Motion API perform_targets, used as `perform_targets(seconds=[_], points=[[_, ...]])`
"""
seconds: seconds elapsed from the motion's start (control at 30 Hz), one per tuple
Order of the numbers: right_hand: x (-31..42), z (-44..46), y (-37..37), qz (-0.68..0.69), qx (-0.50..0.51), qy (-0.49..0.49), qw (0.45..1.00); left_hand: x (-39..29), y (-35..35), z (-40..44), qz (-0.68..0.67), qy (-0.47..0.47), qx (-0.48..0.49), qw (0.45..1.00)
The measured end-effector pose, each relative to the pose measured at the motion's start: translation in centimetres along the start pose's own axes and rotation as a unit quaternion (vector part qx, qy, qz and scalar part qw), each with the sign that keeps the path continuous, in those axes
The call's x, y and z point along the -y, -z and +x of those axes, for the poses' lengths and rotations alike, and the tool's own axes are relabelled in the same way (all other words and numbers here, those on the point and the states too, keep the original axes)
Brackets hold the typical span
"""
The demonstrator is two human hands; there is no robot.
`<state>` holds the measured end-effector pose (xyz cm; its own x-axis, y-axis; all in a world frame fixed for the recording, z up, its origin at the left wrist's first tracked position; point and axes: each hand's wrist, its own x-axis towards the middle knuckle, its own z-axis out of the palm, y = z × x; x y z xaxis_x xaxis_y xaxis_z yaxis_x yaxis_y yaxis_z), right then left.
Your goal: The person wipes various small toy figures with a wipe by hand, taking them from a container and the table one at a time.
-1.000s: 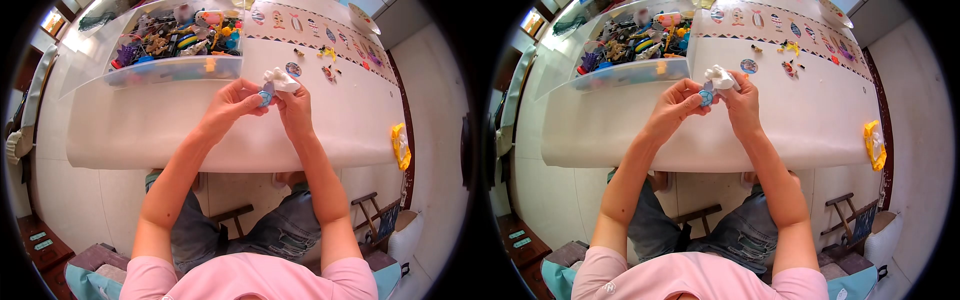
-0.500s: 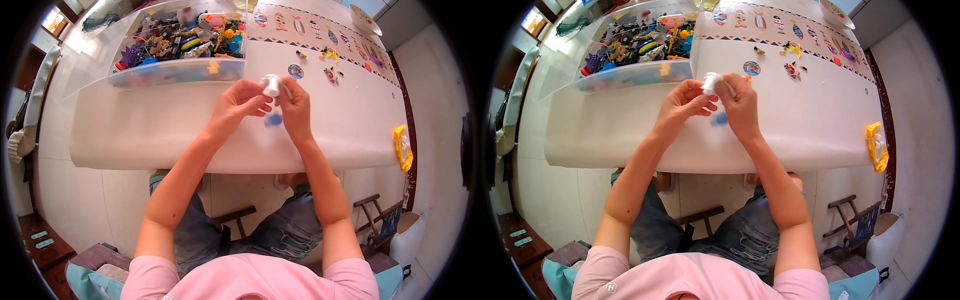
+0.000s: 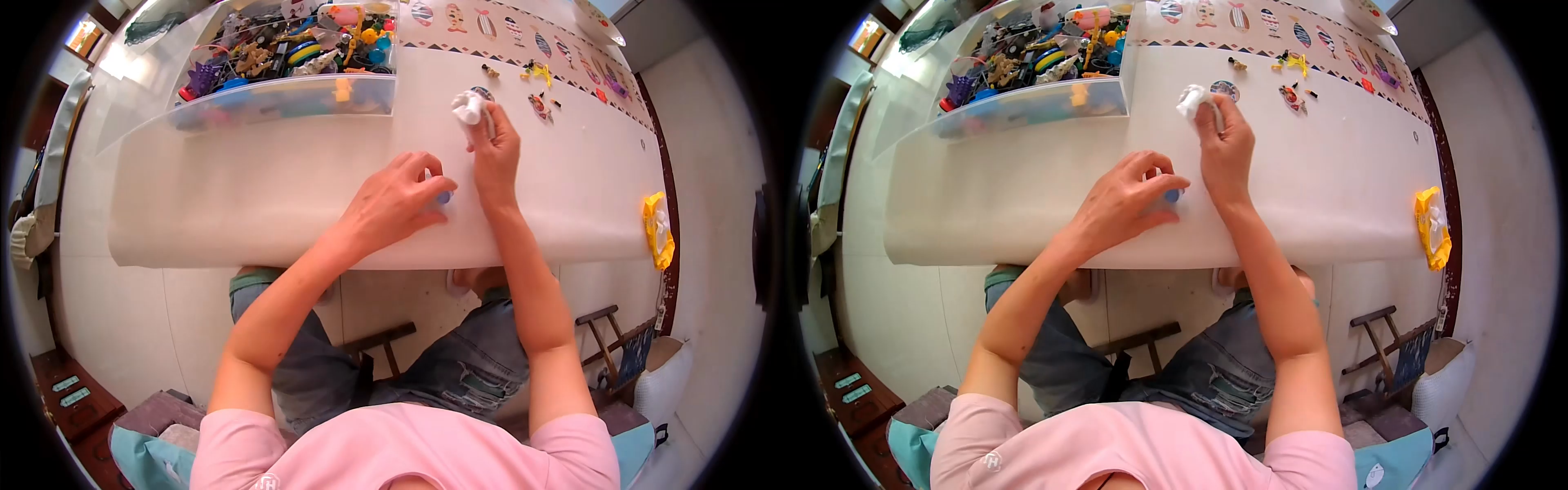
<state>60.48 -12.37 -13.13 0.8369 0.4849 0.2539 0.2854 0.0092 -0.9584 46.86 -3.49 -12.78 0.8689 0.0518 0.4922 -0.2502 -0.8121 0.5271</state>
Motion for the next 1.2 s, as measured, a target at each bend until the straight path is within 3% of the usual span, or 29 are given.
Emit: perform_targets(seconds=[0.1, 0.13, 0.2, 0.27, 0.37, 0.43, 0.5, 0.6, 0.7, 0.73, 0.9, 0.93, 1.0, 1.13, 1.2], points=[[1.0, 0.1, 0.5, 0.025, 0.022, -0.006, 0.999, 1.0, 0.1, -0.1, -0.065, 0.061, 0.008, 0.996], [1.1, 0.0, 0.5, 0.031, 0.037, -0.008, 0.999, 1.4, 0.3, 0.0, -0.206, 0.147, -0.025, 0.967], [1.4, -0.3, 0.2, 0.062, 0.050, -0.001, 0.997, 1.9, 1.1, 0.5, -0.464, 0.300, -0.086, 0.829], [1.8, -0.9, -0.8, 0.111, 0.047, 0.018, 0.993, 2.3, 1.5, 0.8, -0.512, 0.325, -0.129, 0.785], [2.0, -0.7, -1.1, -0.085, 0.121, 0.239, 0.960, 2.8, 1.4, 0.9, -0.571, 0.347, -0.162, 0.726], [2.3, -1.2, -1.5, -0.187, 0.126, 0.293, 0.929, 3.3, 1.0, 0.8, -0.610, 0.341, -0.169, 0.696], [2.4, -1.4, -1.9, -0.226, 0.115, 0.297, 0.921, 2.9, 1.3, 1.0, -0.600, 0.341, -0.145, 0.709], [2.0, -1.2, -1.8, -0.098, 0.100, 0.169, 0.976, 2.2, 1.9, 1.5, -0.570, 0.330, -0.126, 0.742], [1.9, -1.2, -1.1, -0.022, 0.111, 0.005, 0.994, 2.5, 1.7, 1.1, -0.527, 0.308, -0.107, 0.785], [1.8, -1.1, -1.0, -0.006, 0.114, -0.005, 0.993, 2.7, 1.7, 0.9, -0.511, 0.300, -0.099, 0.799], [1.9, -0.7, -1.3, 0.106, 0.114, -0.072, 0.985, 2.3, 1.7, 1.4, -0.565, 0.352, -0.144, 0.733], [1.9, -0.8, -1.7, 0.024, 0.095, 0.054, 0.994, 2.4, 1.6, 1.3, -0.581, 0.358, -0.165, 0.712], [2.0, -0.9, -2.5, -0.139, 0.051, 0.299, 0.943, 2.8, 1.2, 1.2, -0.567, 0.356, -0.169, 0.723], [2.2, -1.1, -2.4, -0.105, 0.101, 0.237, 0.961, 3.0, 1.3, 1.0, -0.550, 0.333, -0.135, 0.753], [2.2, -0.9, -2.0, -0.098, 0.108, 0.236, 0.961, 3.0, 1.3, 1.1, -0.572, 0.325, -0.148, 0.738]])
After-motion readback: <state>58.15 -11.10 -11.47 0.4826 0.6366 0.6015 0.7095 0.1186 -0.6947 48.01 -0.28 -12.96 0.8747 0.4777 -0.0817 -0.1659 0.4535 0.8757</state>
